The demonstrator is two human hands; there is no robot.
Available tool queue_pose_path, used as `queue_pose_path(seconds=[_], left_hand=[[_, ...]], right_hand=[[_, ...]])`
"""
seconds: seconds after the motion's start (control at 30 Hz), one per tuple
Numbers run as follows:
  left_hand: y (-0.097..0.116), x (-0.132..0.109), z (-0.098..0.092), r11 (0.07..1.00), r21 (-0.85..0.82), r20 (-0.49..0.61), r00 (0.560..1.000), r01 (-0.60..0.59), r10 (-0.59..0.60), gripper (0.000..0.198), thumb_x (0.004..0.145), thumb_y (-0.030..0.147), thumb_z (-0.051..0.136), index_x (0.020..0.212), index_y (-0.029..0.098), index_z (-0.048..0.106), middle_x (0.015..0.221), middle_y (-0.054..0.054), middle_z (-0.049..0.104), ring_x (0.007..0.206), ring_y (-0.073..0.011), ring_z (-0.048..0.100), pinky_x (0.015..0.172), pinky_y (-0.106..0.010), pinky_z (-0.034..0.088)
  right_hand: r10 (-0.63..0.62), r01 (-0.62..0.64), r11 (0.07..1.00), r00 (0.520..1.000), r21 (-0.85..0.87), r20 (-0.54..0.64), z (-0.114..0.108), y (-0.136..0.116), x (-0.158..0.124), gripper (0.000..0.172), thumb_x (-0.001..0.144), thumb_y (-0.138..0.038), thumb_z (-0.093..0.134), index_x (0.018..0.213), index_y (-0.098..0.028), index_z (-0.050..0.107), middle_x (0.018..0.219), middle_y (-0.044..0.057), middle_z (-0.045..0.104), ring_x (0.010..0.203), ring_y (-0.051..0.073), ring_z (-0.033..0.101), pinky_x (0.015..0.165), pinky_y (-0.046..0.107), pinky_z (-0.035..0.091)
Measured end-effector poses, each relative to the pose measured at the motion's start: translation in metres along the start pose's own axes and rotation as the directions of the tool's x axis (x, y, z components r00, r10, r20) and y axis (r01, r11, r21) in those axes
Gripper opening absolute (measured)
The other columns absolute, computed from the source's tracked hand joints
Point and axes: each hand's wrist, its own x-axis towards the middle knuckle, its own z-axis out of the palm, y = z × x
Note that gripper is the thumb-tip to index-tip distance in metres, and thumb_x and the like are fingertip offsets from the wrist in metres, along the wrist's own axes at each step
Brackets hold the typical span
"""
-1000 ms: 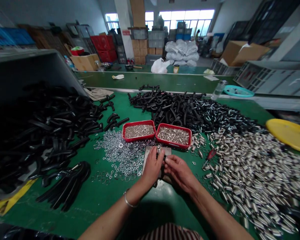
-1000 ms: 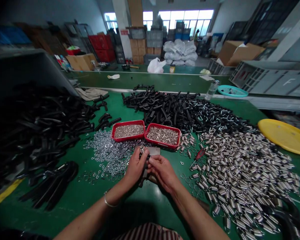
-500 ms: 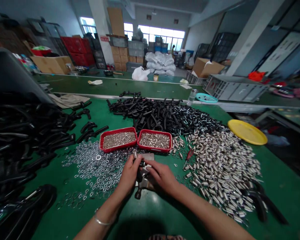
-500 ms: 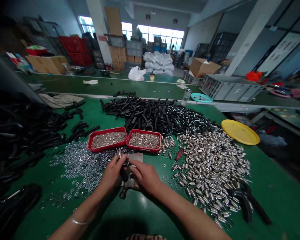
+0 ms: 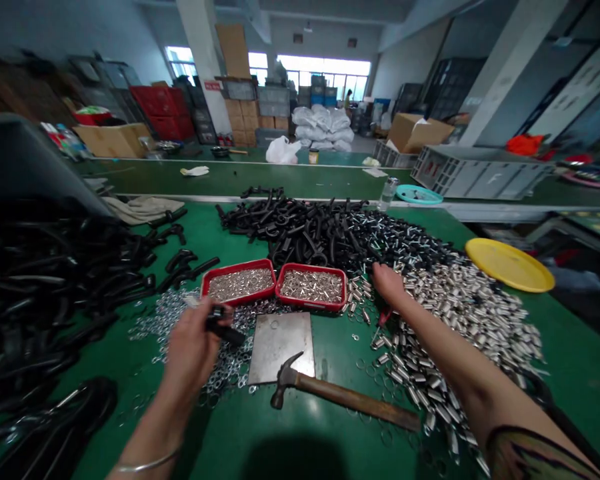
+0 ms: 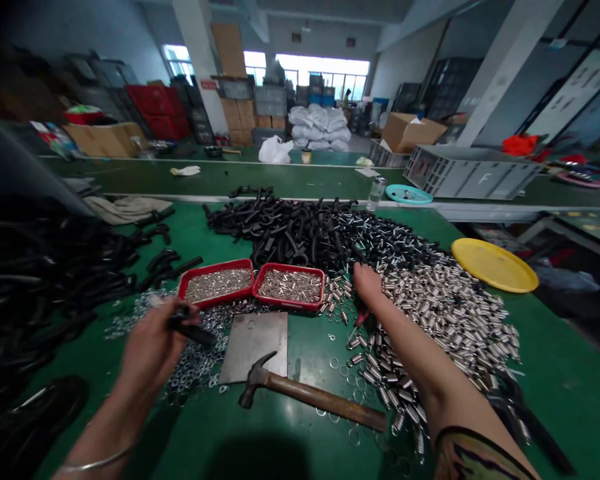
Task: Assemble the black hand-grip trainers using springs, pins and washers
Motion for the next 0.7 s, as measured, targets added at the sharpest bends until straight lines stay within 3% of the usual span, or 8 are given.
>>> queue_pose_path(seconds=[0.1, 0.17, 0.27, 0.3, 0.37, 0.47, 0.6, 0.7], left_hand=[[-0.046, -0.028, 0.035, 0.982, -0.038, 0.244, 0.955, 0.187, -0.172, 0.04, 0.08, 0.052, 0.071, 0.087, 0.016, 0.058, 0.08, -0.003, 0.066, 0.064, -0.0119, 0.057, 0.061, -0.024, 0.047], [-0.061, -0.035, 0.05, 0.963, -0.088, 0.3, 0.929, 0.254, -0.218, 0.041, 0.08, 0.053, 0.071, 0.089, 0.015, 0.057, 0.08, -0.003, 0.065, 0.065, -0.0109, 0.057, 0.062, -0.022, 0.046], [-0.066, -0.035, 0.062, 0.933, -0.157, 0.308, 0.913, 0.325, -0.267, 0.042, 0.078, 0.051, 0.074, 0.089, 0.016, 0.055, 0.079, -0.001, 0.063, 0.065, -0.0101, 0.057, 0.06, -0.021, 0.044], [-0.066, -0.036, 0.064, 0.921, -0.17, 0.316, 0.905, 0.35, -0.285, 0.042, 0.078, 0.051, 0.074, 0.089, 0.016, 0.055, 0.079, -0.001, 0.062, 0.064, -0.0097, 0.057, 0.059, -0.021, 0.043], [-0.068, -0.039, 0.07, 0.907, -0.179, 0.356, 0.885, 0.38, -0.3, 0.04, 0.08, 0.05, 0.073, 0.089, 0.016, 0.055, 0.079, -0.001, 0.062, 0.063, -0.0094, 0.056, 0.059, -0.021, 0.043], [-0.071, -0.051, 0.076, 0.905, -0.191, 0.442, 0.857, 0.379, -0.266, 0.034, 0.086, 0.048, 0.068, 0.094, 0.017, 0.057, 0.082, -0.001, 0.064, 0.068, -0.0103, 0.058, 0.063, -0.021, 0.045], [-0.066, -0.063, 0.076, 0.89, -0.25, 0.435, 0.865, 0.382, -0.249, 0.032, 0.088, 0.045, 0.067, 0.1, 0.016, 0.06, 0.091, -0.003, 0.065, 0.075, -0.0116, 0.061, 0.067, -0.022, 0.047], [-0.061, -0.063, 0.069, 0.872, -0.303, 0.354, 0.895, 0.385, -0.272, 0.034, 0.083, 0.045, 0.071, 0.095, 0.016, 0.058, 0.086, -0.001, 0.064, 0.072, -0.0115, 0.06, 0.067, -0.022, 0.047]], right_hand=[[-0.018, 0.018, 1.0, 1.0, 0.007, 0.025, -0.001, -0.012, 0.011, 0.024, 0.093, -0.01, 0.045, 0.113, -0.007, 0.058, 0.107, 0.026, 0.065, 0.098, 0.032, 0.066, 0.081, 0.04, 0.048], [-0.044, 0.044, 0.999, 0.999, 0.019, 0.03, -0.009, -0.017, 0.007, 0.027, 0.094, -0.012, 0.045, 0.117, -0.005, 0.057, 0.11, 0.027, 0.064, 0.099, 0.032, 0.066, 0.082, 0.04, 0.048], [-0.134, 0.127, 0.974, 0.991, 0.186, 0.027, -0.029, -0.036, -0.03, 0.033, 0.097, -0.021, 0.047, 0.129, -0.013, 0.051, 0.107, 0.015, 0.068, 0.091, 0.024, 0.068, 0.082, 0.035, 0.05], [-0.185, 0.165, 0.913, 0.982, 0.373, 0.02, -0.036, -0.049, -0.05, 0.036, 0.098, -0.025, 0.047, 0.132, -0.015, 0.049, 0.1, 0.01, 0.07, 0.082, 0.021, 0.068, 0.08, 0.034, 0.051], [-0.287, 0.22, 0.67, 0.957, 0.709, -0.025, -0.043, -0.082, -0.096, 0.035, 0.099, -0.032, 0.047, 0.132, -0.022, 0.051, 0.09, 0.004, 0.069, 0.074, 0.02, 0.068, 0.079, 0.036, 0.053], [-0.258, 0.214, 0.378, 0.959, 0.901, -0.12, -0.037, -0.137, -0.155, 0.035, 0.099, -0.034, 0.049, 0.133, -0.026, 0.051, 0.101, 0.006, 0.069, 0.079, 0.019, 0.068, 0.079, 0.035, 0.055], [-0.107, 0.354, 0.435, 0.933, 0.828, -0.343, -0.013, -0.178, -0.186, 0.027, 0.098, -0.028, 0.052, 0.124, -0.025, 0.056, 0.117, 0.008, 0.066, 0.101, 0.022, 0.065, 0.09, 0.037, 0.052], [-0.21, 0.472, 0.477, 0.881, 0.742, -0.425, -0.004, -0.183, -0.189, 0.024, 0.096, -0.023, 0.054, 0.12, -0.025, 0.058, 0.111, 0.009, 0.066, 0.103, 0.023, 0.062, 0.091, 0.038, 0.051]])
